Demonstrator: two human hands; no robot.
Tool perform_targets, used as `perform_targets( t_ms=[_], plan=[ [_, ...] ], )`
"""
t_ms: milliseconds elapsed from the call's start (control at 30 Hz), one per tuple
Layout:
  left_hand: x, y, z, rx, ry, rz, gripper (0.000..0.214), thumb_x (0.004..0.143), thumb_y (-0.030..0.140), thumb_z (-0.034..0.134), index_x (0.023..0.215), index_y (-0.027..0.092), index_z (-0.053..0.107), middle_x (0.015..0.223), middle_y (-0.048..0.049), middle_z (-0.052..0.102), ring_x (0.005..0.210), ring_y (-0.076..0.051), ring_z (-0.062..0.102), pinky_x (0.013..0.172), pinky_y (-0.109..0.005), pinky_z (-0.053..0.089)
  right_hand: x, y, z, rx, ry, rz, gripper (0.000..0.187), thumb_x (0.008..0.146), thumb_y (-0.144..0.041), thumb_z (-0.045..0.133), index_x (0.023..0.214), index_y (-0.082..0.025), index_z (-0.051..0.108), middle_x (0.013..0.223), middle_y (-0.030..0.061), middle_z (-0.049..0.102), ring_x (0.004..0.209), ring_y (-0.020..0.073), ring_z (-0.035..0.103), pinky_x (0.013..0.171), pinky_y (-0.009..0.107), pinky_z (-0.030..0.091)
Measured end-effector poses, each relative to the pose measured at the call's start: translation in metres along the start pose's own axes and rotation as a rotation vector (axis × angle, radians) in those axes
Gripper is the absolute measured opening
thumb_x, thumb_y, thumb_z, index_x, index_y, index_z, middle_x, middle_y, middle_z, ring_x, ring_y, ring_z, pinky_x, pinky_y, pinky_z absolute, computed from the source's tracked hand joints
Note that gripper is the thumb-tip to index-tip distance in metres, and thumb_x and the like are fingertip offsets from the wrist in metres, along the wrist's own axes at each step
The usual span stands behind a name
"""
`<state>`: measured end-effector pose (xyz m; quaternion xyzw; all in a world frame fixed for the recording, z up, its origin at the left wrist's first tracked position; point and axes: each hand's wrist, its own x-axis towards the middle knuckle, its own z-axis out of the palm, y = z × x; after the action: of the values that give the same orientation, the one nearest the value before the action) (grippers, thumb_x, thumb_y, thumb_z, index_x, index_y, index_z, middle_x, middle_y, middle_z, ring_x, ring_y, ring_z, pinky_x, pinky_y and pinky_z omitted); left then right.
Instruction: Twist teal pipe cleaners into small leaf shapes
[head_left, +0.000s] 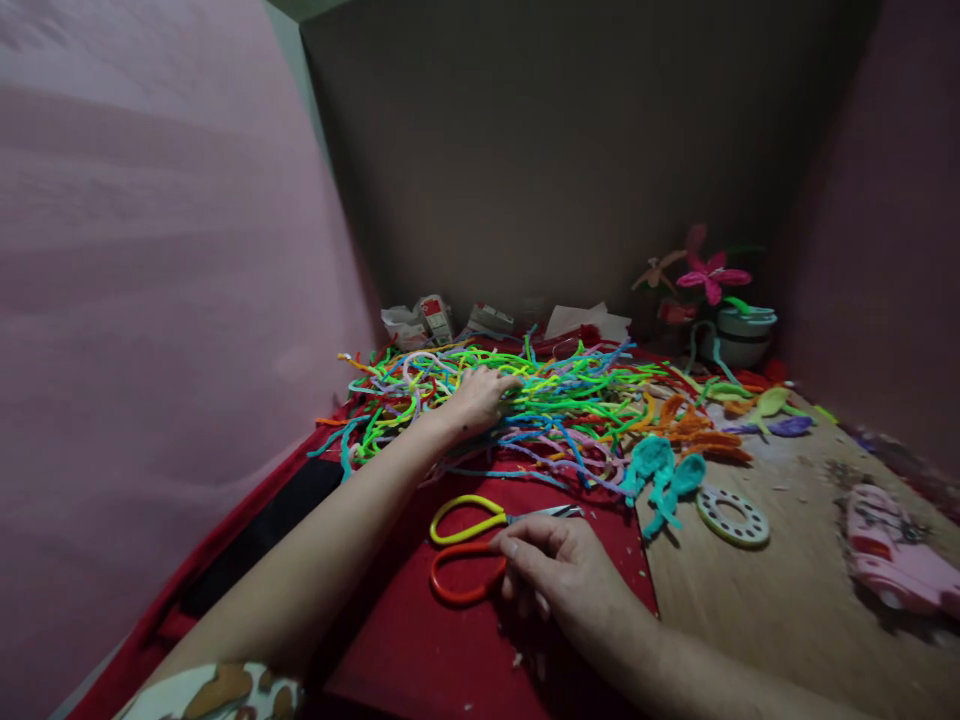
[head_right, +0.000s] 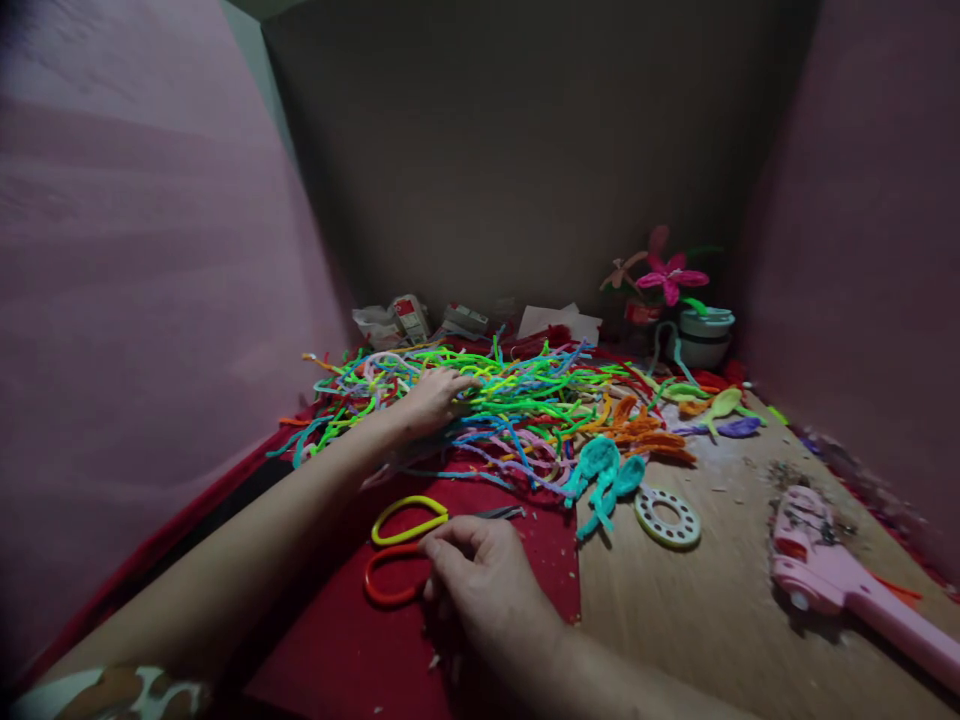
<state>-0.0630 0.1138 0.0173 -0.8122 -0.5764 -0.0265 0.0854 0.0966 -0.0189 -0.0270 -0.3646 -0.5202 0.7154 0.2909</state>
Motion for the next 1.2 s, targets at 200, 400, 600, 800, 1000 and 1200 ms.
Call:
perform_targets(
  t_ms=[200, 400, 600, 800, 1000, 1200],
  plan=[
    [-0.046, 0.014, 0.011, 0.170, 0.031, 0.108, 0.043, 0.083, 0.013, 0.034, 0.125, 0.014, 0.044, 0.109, -0.0136, 0.056, 0.098, -0.024, 0.047, 0.086, -0.039, 0.037, -0.001, -0.001, 0.000, -0.025, 0.001, 0.005, 0.030, 0.069, -0.042, 0.054, 0.069, -0.013, 0.059, 0.047, -0.0023, 0.051, 0.035, 0.0057, 0.042, 0.035, 0.017, 0.029],
    [-0.060, 0.021, 0.021, 0.201, -0.027, 0.103, 0.045, 0.084, 0.012, 0.028, 0.128, 0.007, 0.039, 0.123, -0.0164, 0.049, 0.114, -0.026, 0.042, 0.092, -0.040, 0.036, 0.000, 0.003, 0.001, -0.016, -0.012, -0.012, 0.030, 0.070, -0.044, 0.055, 0.069, -0.014, 0.060, 0.047, -0.0028, 0.052, 0.035, 0.0060, 0.044, 0.035, 0.017, 0.029],
    [-0.064, 0.029, 0.027, 0.177, 0.000, 0.056, 0.044, 0.084, 0.012, 0.031, 0.126, 0.007, 0.040, 0.123, -0.0193, 0.050, 0.114, -0.025, 0.045, 0.092, -0.040, 0.037, -0.004, 0.003, -0.001, -0.033, -0.009, -0.018, 0.029, 0.070, -0.042, 0.056, 0.071, -0.013, 0.062, 0.048, -0.0020, 0.054, 0.036, 0.0056, 0.043, 0.037, 0.017, 0.030],
    [-0.064, 0.033, 0.036, 0.165, 0.027, 0.036, 0.043, 0.084, 0.014, 0.032, 0.126, 0.009, 0.040, 0.126, -0.0184, 0.047, 0.114, -0.025, 0.044, 0.092, -0.041, 0.036, 0.009, -0.036, -0.012, -0.060, 0.073, -0.158, 0.026, 0.072, -0.036, 0.054, 0.068, -0.012, 0.063, 0.051, -0.0003, 0.056, 0.040, 0.0067, 0.042, 0.041, 0.020, 0.032],
    [-0.064, 0.037, 0.035, 0.150, 0.043, 0.023, 0.037, 0.084, 0.011, 0.030, 0.117, 0.009, 0.048, 0.112, -0.0170, 0.056, 0.101, -0.024, 0.049, 0.085, -0.039, 0.039, 0.097, -0.084, -0.031, -0.679, 0.342, -0.462, 0.029, 0.075, -0.018, 0.045, 0.092, -0.011, 0.068, 0.077, 0.0053, 0.068, 0.063, 0.0118, 0.058, 0.058, 0.021, 0.045],
    [-0.066, 0.040, 0.036, 0.141, 0.085, 0.044, 0.037, 0.082, 0.011, 0.032, 0.113, 0.005, 0.050, 0.104, -0.0199, 0.057, 0.096, -0.027, 0.049, 0.080, -0.041, 0.039, 0.158, -0.083, -0.033, -0.983, 0.341, -0.399, 0.021, 0.065, -0.010, 0.055, 0.075, -0.015, 0.072, 0.077, 0.0063, 0.070, 0.078, 0.0180, 0.061, 0.071, 0.024, 0.043]
  ],
)
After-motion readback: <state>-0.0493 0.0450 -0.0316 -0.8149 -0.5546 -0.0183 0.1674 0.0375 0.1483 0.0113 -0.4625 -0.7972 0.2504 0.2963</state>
